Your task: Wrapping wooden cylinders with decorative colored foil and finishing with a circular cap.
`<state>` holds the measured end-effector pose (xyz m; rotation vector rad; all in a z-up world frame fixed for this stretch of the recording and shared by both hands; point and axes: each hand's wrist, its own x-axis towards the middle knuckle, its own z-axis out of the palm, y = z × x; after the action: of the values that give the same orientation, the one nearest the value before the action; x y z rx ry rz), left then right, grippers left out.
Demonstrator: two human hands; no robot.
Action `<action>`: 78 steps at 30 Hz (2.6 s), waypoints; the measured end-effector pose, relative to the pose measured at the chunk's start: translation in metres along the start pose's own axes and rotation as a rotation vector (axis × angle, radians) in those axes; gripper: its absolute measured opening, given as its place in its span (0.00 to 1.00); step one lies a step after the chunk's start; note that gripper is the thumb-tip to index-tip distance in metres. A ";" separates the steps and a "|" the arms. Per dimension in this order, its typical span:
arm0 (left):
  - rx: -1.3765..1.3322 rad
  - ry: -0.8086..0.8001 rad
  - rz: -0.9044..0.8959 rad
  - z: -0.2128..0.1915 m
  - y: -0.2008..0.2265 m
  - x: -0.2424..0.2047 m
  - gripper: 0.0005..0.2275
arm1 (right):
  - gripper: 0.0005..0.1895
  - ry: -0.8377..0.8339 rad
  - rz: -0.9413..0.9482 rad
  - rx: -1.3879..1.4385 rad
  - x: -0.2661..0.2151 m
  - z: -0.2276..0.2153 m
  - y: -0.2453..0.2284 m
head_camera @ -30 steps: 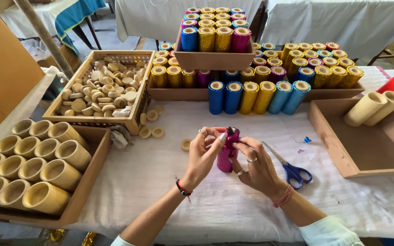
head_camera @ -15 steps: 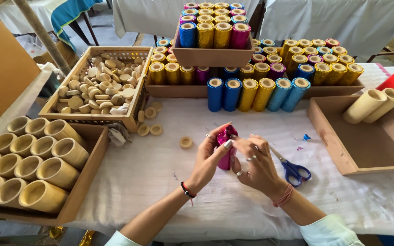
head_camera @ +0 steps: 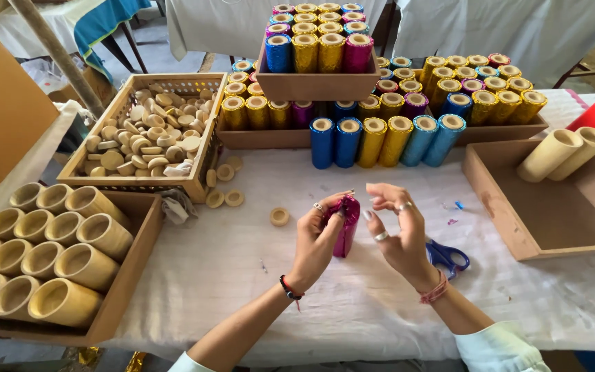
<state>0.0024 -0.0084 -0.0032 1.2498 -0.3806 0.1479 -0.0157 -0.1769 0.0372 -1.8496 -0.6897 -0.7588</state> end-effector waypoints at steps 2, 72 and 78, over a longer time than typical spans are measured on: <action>0.029 -0.033 0.056 0.002 0.008 0.000 0.12 | 0.19 -0.032 0.092 -0.002 0.010 0.003 -0.002; -0.198 -0.352 -0.336 -0.035 0.009 0.025 0.19 | 0.25 -0.420 -0.119 -0.246 0.029 -0.026 -0.027; -0.304 -0.416 -0.373 -0.039 0.024 0.024 0.21 | 0.24 -0.420 -0.229 -0.429 0.028 -0.025 -0.034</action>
<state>0.0245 0.0335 0.0165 1.0235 -0.4980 -0.4804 -0.0277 -0.1846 0.0856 -2.3863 -1.0854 -0.7076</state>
